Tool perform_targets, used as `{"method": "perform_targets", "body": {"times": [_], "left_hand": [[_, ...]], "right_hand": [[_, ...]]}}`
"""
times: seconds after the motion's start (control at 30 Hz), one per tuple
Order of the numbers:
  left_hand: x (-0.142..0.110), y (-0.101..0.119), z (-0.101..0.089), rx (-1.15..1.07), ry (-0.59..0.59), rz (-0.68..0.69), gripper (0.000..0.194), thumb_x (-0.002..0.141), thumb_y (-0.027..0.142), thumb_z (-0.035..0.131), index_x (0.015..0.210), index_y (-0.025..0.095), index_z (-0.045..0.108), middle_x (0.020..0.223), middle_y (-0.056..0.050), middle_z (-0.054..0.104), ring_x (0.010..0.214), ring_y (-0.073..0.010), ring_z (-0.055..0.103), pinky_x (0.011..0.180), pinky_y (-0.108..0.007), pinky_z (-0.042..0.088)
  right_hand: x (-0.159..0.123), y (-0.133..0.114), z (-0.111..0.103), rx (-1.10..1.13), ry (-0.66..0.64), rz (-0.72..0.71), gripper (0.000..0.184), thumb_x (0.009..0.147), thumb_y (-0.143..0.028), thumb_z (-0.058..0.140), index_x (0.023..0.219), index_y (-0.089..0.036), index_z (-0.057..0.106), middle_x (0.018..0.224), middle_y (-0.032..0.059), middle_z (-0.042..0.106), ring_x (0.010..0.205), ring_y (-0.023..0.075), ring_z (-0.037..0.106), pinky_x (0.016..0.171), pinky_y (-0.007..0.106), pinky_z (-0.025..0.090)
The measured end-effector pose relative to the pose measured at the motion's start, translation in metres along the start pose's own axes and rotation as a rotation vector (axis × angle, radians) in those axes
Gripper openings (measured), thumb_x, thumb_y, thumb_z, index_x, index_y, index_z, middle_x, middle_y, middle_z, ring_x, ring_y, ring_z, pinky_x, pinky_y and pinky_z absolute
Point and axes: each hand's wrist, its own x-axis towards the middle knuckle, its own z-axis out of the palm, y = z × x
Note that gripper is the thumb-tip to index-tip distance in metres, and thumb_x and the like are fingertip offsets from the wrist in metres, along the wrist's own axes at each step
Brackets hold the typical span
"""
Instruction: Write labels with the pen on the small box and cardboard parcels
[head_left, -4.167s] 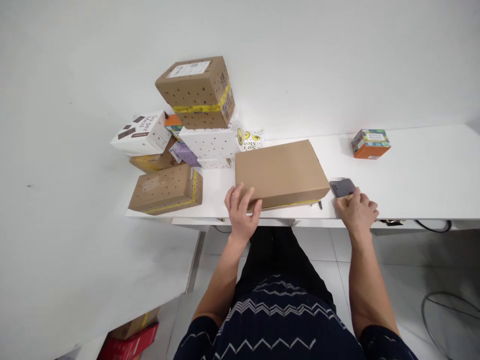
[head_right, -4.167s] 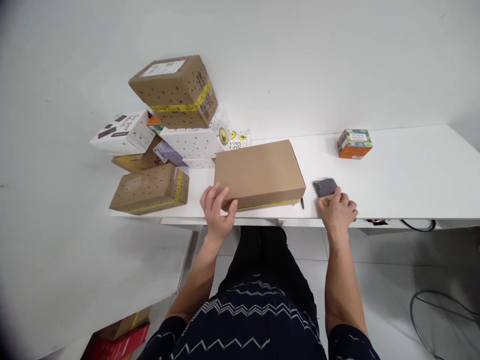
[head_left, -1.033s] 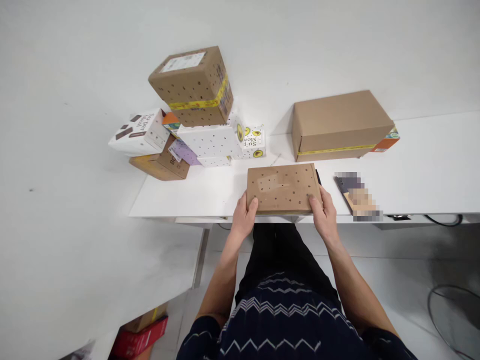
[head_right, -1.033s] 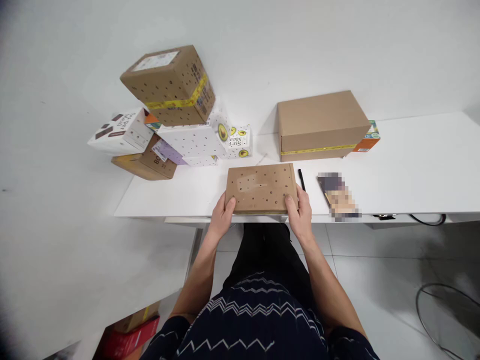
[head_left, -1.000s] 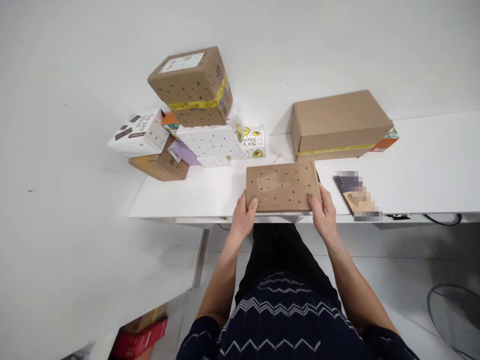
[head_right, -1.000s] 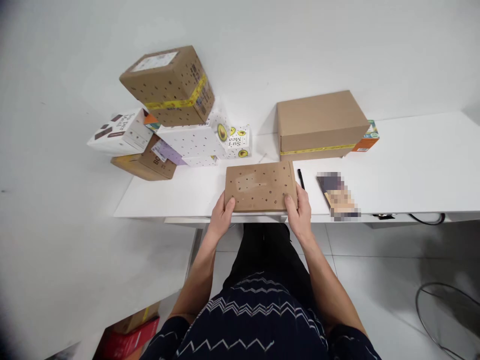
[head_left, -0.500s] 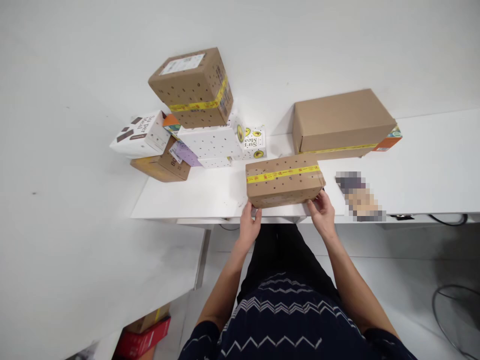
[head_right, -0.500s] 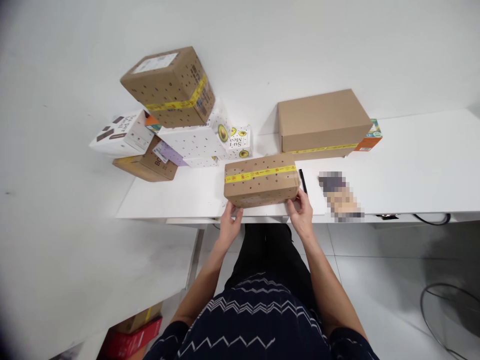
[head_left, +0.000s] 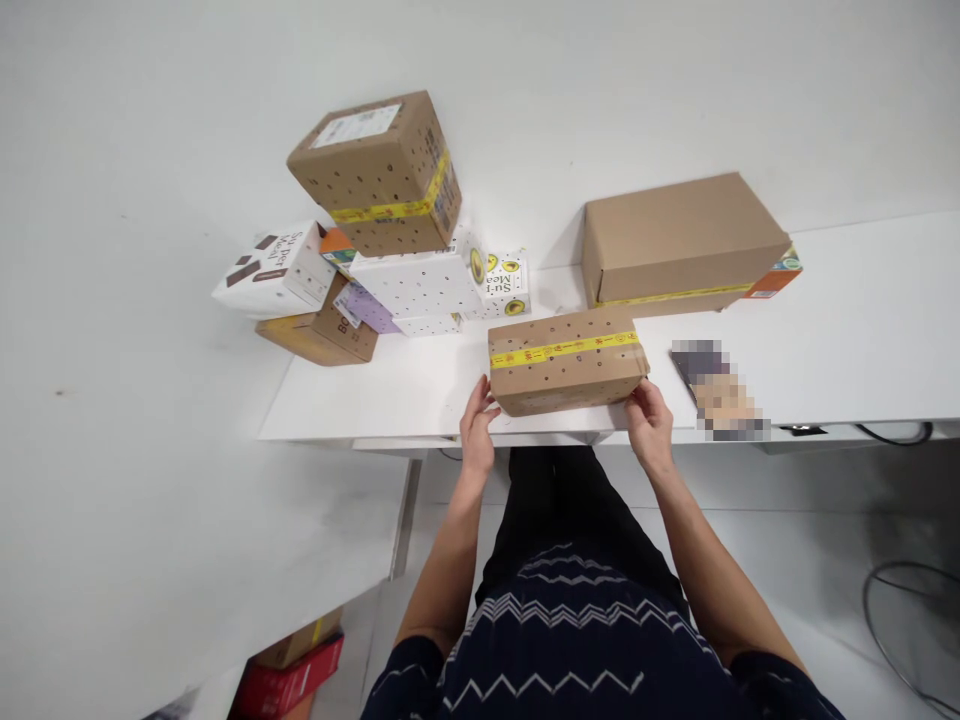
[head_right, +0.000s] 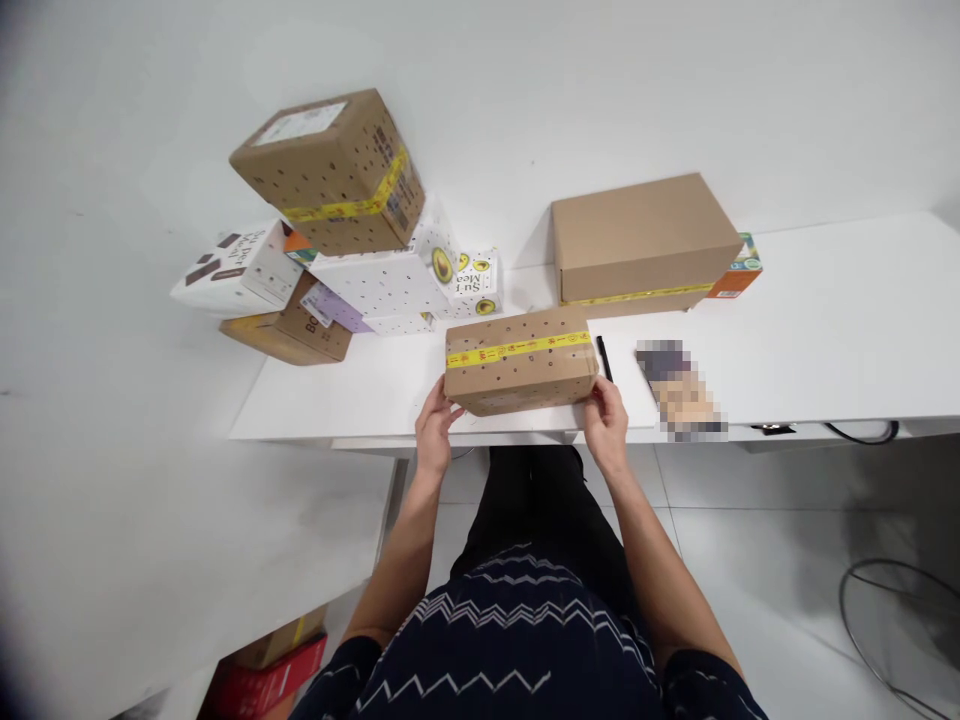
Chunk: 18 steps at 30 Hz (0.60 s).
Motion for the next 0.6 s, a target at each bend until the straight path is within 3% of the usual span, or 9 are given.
{"method": "perform_targets", "body": {"times": [0.13,0.3,0.47,0.6], "left_hand": [[0.011,0.018,-0.002,0.023,0.064,-0.026,0.059,0.089,0.056,0.043,0.137,0.022,0.051,0.136,-0.013,0.057,0.115,-0.0255,0.060,0.085,-0.035,0.052],[0.017,0.033,0.008,0.142,0.023,-0.051,0.073,0.087,0.072,0.035,0.135,0.020,0.053,0.132,-0.015,0.060,0.108,-0.0264,0.062,0.078,-0.036,0.054],[0.011,0.041,0.016,0.281,0.018,0.062,0.058,0.089,0.064,0.042,0.117,0.019,0.065,0.124,-0.011,0.065,0.116,-0.0268,0.058,0.095,-0.040,0.049],[0.002,0.039,0.012,0.251,-0.036,0.181,0.053,0.090,0.056,0.045,0.126,0.020,0.060,0.128,-0.010,0.063,0.119,-0.0257,0.057,0.099,-0.039,0.047]], "right_hand": [[0.013,-0.024,0.000,0.054,0.091,0.001,0.033,0.081,-0.026,0.050,0.110,-0.023,0.066,0.115,0.0053,0.064,0.107,0.0209,0.060,0.097,0.044,0.046],[0.028,-0.054,0.004,0.089,0.151,0.089,0.044,0.091,-0.049,0.044,0.120,-0.022,0.063,0.113,0.0077,0.065,0.105,0.0212,0.062,0.091,0.041,0.050],[0.028,-0.076,0.007,-0.138,0.106,-0.010,0.046,0.089,-0.054,0.048,0.119,-0.022,0.065,0.113,0.0092,0.063,0.109,0.0236,0.057,0.097,0.045,0.045],[0.025,-0.076,0.004,-0.108,0.064,-0.103,0.042,0.088,-0.047,0.053,0.124,-0.027,0.061,0.114,0.0081,0.060,0.111,0.0232,0.056,0.099,0.044,0.044]]}}
